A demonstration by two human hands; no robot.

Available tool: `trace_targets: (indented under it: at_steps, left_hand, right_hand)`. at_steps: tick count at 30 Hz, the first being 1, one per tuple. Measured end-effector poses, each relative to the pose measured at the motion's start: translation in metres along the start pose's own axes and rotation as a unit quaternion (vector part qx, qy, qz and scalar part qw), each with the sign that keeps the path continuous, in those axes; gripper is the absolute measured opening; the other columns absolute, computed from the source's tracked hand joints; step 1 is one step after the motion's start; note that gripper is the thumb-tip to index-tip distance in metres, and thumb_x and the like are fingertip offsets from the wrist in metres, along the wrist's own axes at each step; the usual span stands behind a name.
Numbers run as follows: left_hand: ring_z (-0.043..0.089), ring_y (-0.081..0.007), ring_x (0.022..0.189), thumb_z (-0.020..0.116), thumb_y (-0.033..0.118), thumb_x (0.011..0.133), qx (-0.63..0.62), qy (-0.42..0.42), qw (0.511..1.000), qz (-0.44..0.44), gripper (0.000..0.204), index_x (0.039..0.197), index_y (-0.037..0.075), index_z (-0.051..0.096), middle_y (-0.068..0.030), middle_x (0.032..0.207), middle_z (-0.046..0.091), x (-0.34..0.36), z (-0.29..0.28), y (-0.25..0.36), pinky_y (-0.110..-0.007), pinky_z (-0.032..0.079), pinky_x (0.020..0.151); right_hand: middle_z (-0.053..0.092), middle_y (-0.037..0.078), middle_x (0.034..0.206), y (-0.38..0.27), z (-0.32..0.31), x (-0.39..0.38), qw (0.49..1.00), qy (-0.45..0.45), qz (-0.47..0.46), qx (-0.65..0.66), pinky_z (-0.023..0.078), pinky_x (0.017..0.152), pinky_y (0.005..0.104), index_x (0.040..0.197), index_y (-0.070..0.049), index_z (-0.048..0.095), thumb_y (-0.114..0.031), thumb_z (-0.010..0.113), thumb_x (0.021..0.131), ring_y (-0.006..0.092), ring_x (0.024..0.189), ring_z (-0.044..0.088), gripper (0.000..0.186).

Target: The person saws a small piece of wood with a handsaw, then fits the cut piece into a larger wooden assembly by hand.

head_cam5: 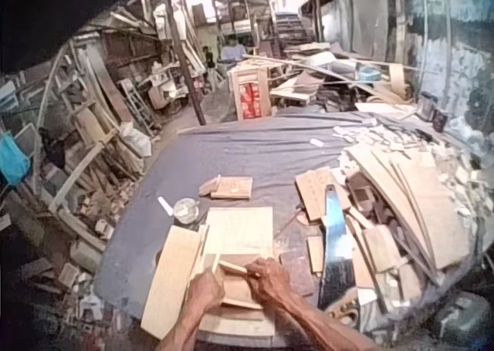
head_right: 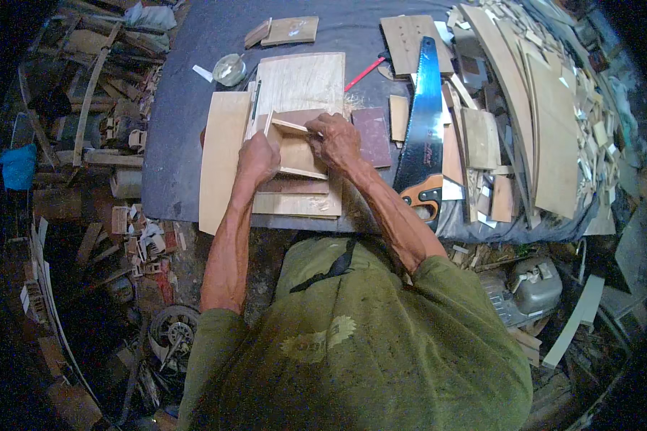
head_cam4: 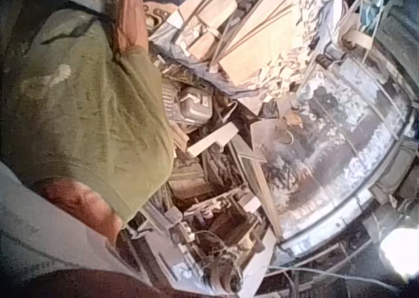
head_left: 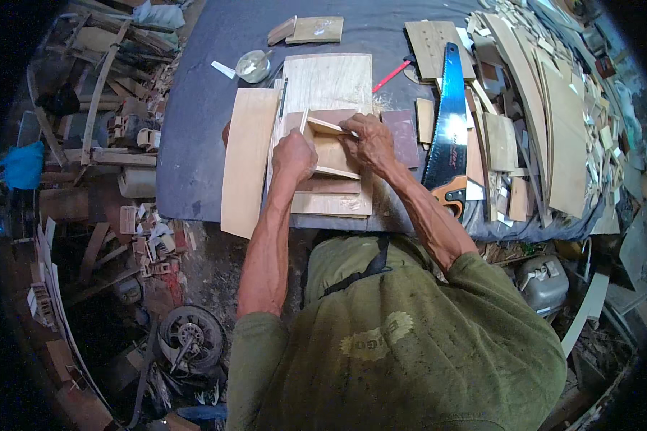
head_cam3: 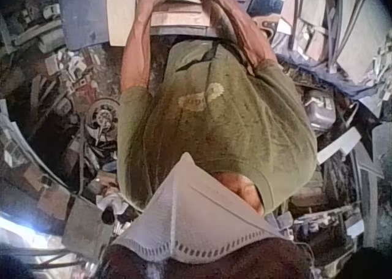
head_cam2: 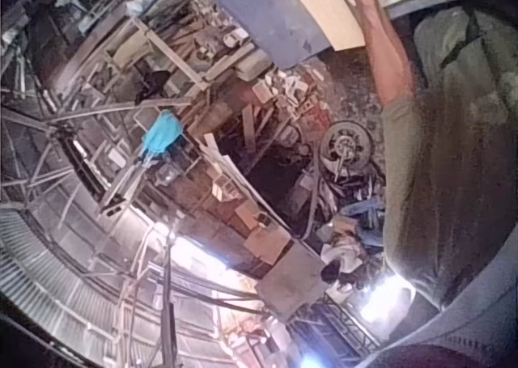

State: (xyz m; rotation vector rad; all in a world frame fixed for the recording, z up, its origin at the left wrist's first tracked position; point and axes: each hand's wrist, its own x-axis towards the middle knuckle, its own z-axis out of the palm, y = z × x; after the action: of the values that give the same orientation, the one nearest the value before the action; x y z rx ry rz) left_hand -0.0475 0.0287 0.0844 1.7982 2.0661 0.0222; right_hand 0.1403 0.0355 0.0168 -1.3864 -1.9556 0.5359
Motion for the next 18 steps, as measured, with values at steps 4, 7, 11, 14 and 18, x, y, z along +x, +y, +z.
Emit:
trace_targets:
  at_steps: [4,7,11,14,18]
  left_hand:
    - [0.068,-0.0458,0.101,0.060,0.019,0.090,0.002,-0.004,1.000,-0.010,0.031,0.111,-0.004,0.062,-0.0304,0.106,0.069,0.000,-0.001,0.001,-0.051,0.054,0.091]
    - [0.068,-0.0454,0.101,0.060,0.018,0.090,0.009,-0.002,1.000,-0.003,0.031,0.111,-0.005,0.062,-0.0301,0.106,0.069,-0.002,-0.001,0.003,-0.051,0.054,0.090]
    - [0.068,-0.0451,0.101,0.060,0.017,0.090,0.007,-0.008,1.000,-0.005,0.031,0.112,-0.005,0.061,-0.0300,0.106,0.069,-0.004,-0.004,0.004,-0.051,0.054,0.090]
    - [0.068,-0.0449,0.101,0.060,0.017,0.089,0.005,-0.003,1.000,0.001,0.031,0.111,-0.005,0.061,-0.0301,0.106,0.069,-0.004,-0.003,0.003,-0.051,0.054,0.090]
    - [0.068,-0.0451,0.101,0.060,0.017,0.090,0.004,-0.003,1.000,-0.002,0.031,0.111,-0.006,0.061,-0.0304,0.106,0.069,-0.004,-0.004,0.004,-0.051,0.054,0.090]
  right_hand:
    - [0.068,0.007,0.099,-0.003,-0.001,0.000,1.000,-0.008,0.005,-0.001,0.051,0.083,0.0401,0.102,-0.010,0.075,-0.021,0.076,0.083,0.0295,0.095,0.063,0.022]
    - [0.068,0.009,0.099,-0.001,0.003,0.000,1.000,0.025,-0.009,-0.005,0.051,0.084,0.0406,0.103,-0.011,0.076,-0.023,0.075,0.084,0.0303,0.096,0.062,0.023]
    - [0.068,0.010,0.101,-0.006,0.001,0.005,0.999,-0.016,0.002,-0.036,0.051,0.085,0.0424,0.104,-0.013,0.076,-0.028,0.074,0.084,0.0318,0.096,0.061,0.025]
    - [0.067,0.010,0.101,-0.003,0.004,0.008,0.998,-0.032,-0.005,-0.046,0.050,0.084,0.0428,0.103,-0.013,0.077,-0.029,0.074,0.085,0.0317,0.095,0.061,0.025]
    - [0.065,0.010,0.095,0.005,0.015,0.008,0.998,-0.006,-0.038,-0.045,0.048,0.082,0.0428,0.101,-0.012,0.077,-0.028,0.073,0.086,0.0308,0.090,0.059,0.022]
